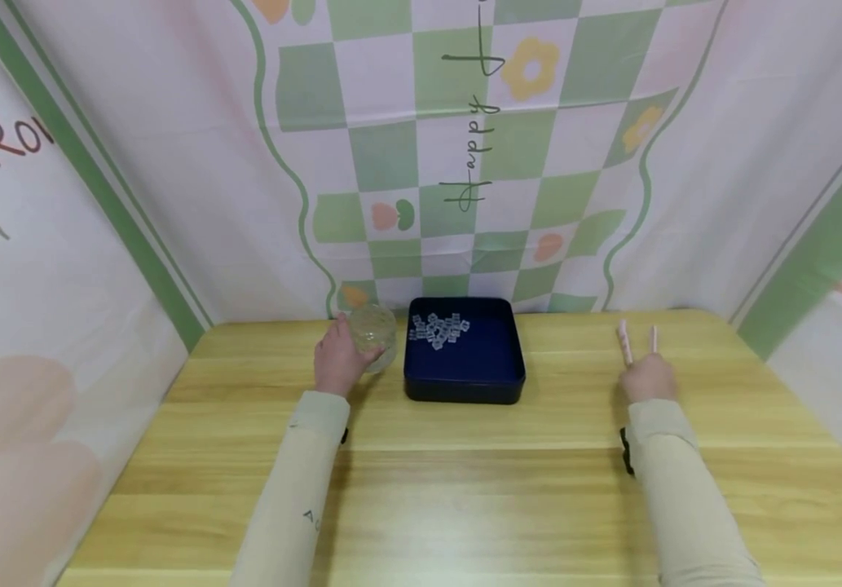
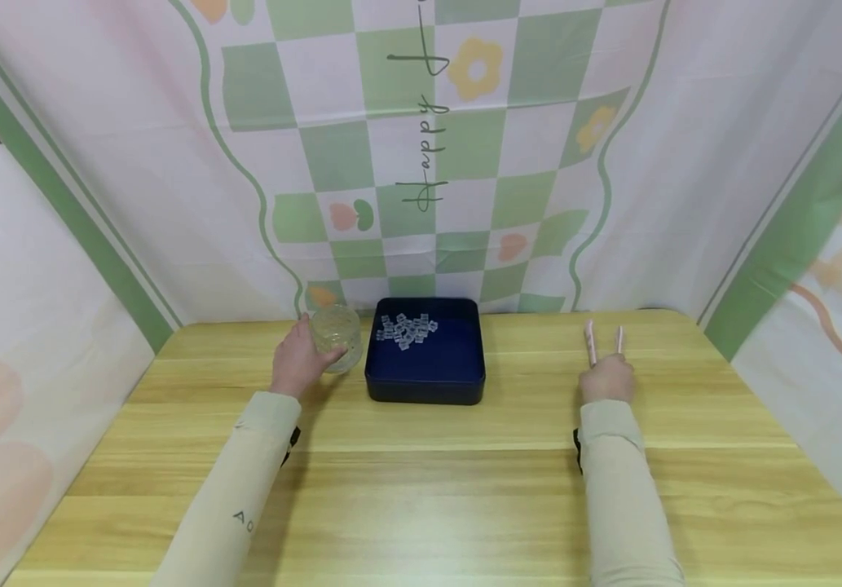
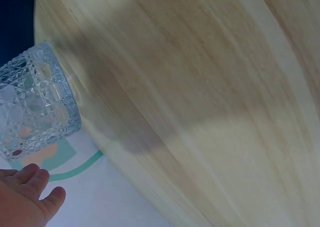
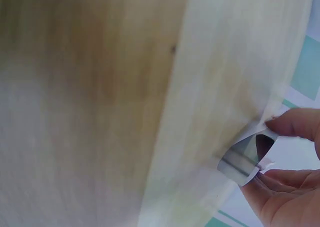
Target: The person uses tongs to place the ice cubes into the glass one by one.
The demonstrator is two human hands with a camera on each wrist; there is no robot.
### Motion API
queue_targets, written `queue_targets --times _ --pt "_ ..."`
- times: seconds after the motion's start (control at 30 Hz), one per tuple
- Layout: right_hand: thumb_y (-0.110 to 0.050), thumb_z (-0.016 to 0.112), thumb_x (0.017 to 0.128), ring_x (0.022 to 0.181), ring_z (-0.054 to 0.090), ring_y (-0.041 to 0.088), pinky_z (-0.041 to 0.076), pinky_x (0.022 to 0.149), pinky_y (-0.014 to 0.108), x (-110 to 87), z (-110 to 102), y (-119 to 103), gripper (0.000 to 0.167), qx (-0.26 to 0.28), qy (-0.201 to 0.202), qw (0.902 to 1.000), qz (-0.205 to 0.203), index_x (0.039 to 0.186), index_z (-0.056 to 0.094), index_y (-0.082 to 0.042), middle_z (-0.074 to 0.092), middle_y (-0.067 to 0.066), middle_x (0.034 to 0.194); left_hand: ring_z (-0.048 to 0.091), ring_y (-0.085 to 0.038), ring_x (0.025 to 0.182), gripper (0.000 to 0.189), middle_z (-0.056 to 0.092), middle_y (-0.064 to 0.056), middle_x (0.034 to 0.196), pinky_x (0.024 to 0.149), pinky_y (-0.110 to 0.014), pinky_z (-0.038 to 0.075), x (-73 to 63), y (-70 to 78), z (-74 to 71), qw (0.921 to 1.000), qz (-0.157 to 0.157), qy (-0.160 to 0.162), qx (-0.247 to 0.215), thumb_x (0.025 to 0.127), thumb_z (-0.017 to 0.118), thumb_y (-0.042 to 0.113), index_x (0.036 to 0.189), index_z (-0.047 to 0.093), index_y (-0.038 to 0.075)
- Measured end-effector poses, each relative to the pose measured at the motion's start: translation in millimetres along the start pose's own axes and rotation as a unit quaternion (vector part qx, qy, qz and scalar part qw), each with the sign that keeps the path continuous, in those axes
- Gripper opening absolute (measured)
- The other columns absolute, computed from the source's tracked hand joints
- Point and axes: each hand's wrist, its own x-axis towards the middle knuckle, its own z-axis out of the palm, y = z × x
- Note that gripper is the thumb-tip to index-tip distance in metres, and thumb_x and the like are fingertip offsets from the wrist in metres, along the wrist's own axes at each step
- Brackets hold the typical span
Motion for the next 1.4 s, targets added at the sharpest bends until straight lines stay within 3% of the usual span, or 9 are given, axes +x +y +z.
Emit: queue_targets --times 0.37,0.57,0.7,1.0,1.3,1.4 --pt "-0.010 0.063 0.086 0.067 0.057 0.038 0.050 0.057 0.044 -2.7 -3 1 0.034 0.004 0.021 0.9994 0.028 0.097 0.054 0.021 0.060 0.035 0.083 0.053 -0.039 0.123 0.087 0.048 -0.026 0.139 0.101 -0.052 0.046 -0.9 2.5 0.4 0.9997 0.002 0.019 -0.013 0.083 0.069 0.048 0.142 0.034 -0.007" --pt "-0.007 0.054 0.087 0.071 0.059 0.042 0.052 0.058 0.045 -5.4 -6 3 0.030 -0.010 0.013 0.9996 0.022 0.098 0.054 0.022 0.058 0.039 0.090 0.050 -0.040 0.126 0.093 0.044 -0.025 0.143 0.104 -0.055 0.042 -1.0 5.1 0.8 0.9962 -0.025 0.003 -0.083 0.082 0.071 0.045 0.146 0.026 -0.004" --pt "-0.007 0.055 0.085 0.068 0.059 0.042 0.052 0.056 0.044 -4.3 -7 8 0.032 -0.015 0.012 0.9998 0.008 0.096 0.054 0.023 0.058 0.039 0.087 0.044 -0.039 0.132 0.096 0.038 -0.023 0.148 0.110 -0.056 0.036 -2.2 8.2 -0.6 0.9919 -0.038 -0.012 -0.120 0.082 0.071 0.044 0.149 0.020 -0.002" --pt "-0.014 0.052 0.092 0.076 0.052 0.044 0.049 0.064 0.052 -0.5 -8 11 0.044 -0.028 0.015 0.9991 -0.030 0.109 0.046 0.026 0.046 0.040 0.097 0.047 -0.039 0.130 0.093 0.040 -0.024 0.147 0.106 -0.056 0.040 -3.1 10.3 -2.1 0.9939 -0.025 -0.004 -0.107 0.083 0.072 0.042 0.147 0.025 -0.005" --pt "-0.021 0.034 0.098 0.079 0.050 0.047 0.048 0.062 0.052 -1.3 -6 4 0.050 -0.018 0.020 0.9973 -0.068 0.116 0.039 0.026 0.039 0.046 0.108 0.049 -0.038 0.128 0.088 0.045 -0.023 0.144 0.105 -0.056 0.041 -1.7 8.3 -0.8 0.9938 -0.021 -0.002 -0.109 0.082 0.073 0.037 0.146 0.028 -0.003" --pt "-0.023 0.034 0.100 0.082 0.050 0.051 0.048 0.065 0.055 -1.6 -5 3 0.053 -0.013 0.023 0.9971 -0.071 0.118 0.036 0.027 0.037 0.048 0.110 0.050 -0.038 0.128 0.088 0.045 -0.022 0.144 0.105 -0.057 0.041 -1.7 8.5 -1.1 0.9936 -0.022 -0.003 -0.111 0.082 0.073 0.037 0.146 0.028 -0.003"
